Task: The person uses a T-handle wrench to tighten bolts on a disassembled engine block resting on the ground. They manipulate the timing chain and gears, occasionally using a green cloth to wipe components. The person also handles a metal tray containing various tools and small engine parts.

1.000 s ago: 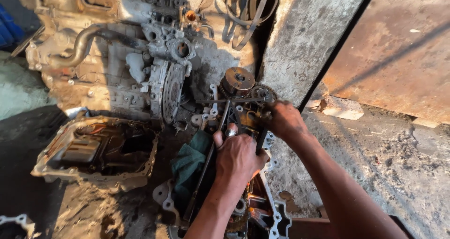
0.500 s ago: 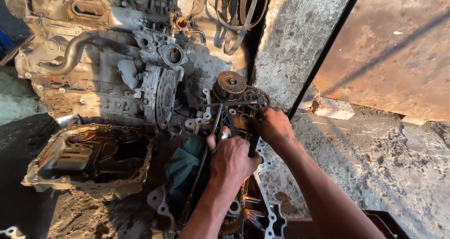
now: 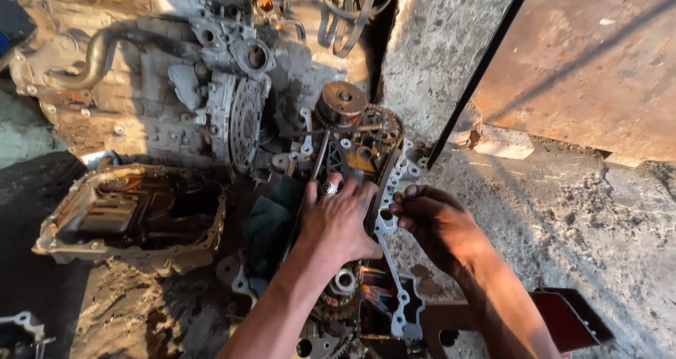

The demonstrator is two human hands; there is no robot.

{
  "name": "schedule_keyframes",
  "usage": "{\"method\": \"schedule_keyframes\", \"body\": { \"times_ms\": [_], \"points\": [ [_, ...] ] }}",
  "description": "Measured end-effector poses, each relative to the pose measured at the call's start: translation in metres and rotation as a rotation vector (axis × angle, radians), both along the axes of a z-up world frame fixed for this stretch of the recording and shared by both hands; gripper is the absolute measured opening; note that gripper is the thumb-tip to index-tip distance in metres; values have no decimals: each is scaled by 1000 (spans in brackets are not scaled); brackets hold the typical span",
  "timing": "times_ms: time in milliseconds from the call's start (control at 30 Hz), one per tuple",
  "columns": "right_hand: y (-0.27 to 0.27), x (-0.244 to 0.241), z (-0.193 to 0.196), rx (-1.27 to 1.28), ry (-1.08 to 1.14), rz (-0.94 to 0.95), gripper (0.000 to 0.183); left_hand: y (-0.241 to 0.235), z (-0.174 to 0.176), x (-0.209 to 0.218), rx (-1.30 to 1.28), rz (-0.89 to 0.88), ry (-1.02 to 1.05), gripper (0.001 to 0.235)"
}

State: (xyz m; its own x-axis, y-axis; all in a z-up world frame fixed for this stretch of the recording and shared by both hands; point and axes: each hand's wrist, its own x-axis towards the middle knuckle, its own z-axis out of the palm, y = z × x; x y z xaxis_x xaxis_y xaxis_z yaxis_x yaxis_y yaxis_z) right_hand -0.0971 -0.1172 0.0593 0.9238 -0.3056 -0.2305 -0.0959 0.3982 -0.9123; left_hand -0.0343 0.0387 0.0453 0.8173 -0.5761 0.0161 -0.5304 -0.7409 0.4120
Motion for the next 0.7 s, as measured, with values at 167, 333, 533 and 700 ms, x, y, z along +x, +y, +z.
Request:
{"method": "schedule_keyframes", "body": {
  "times_ms": [167,333,533,700],
  "points": [
    [-5,-19,-22,155,32,-10,21,2,-7,-3,343,-48,24,148],
    [-3,-19,-58,40,-17,-16,14,11,19,-17,351,115,66,158],
    [9,-27,-40,-117,-48,176,27,10,21,-30,304,438,361,164],
    [17,-19,-24,-610,-119,232,19,4,26,-47,315,556,398,162]
  ]
}}
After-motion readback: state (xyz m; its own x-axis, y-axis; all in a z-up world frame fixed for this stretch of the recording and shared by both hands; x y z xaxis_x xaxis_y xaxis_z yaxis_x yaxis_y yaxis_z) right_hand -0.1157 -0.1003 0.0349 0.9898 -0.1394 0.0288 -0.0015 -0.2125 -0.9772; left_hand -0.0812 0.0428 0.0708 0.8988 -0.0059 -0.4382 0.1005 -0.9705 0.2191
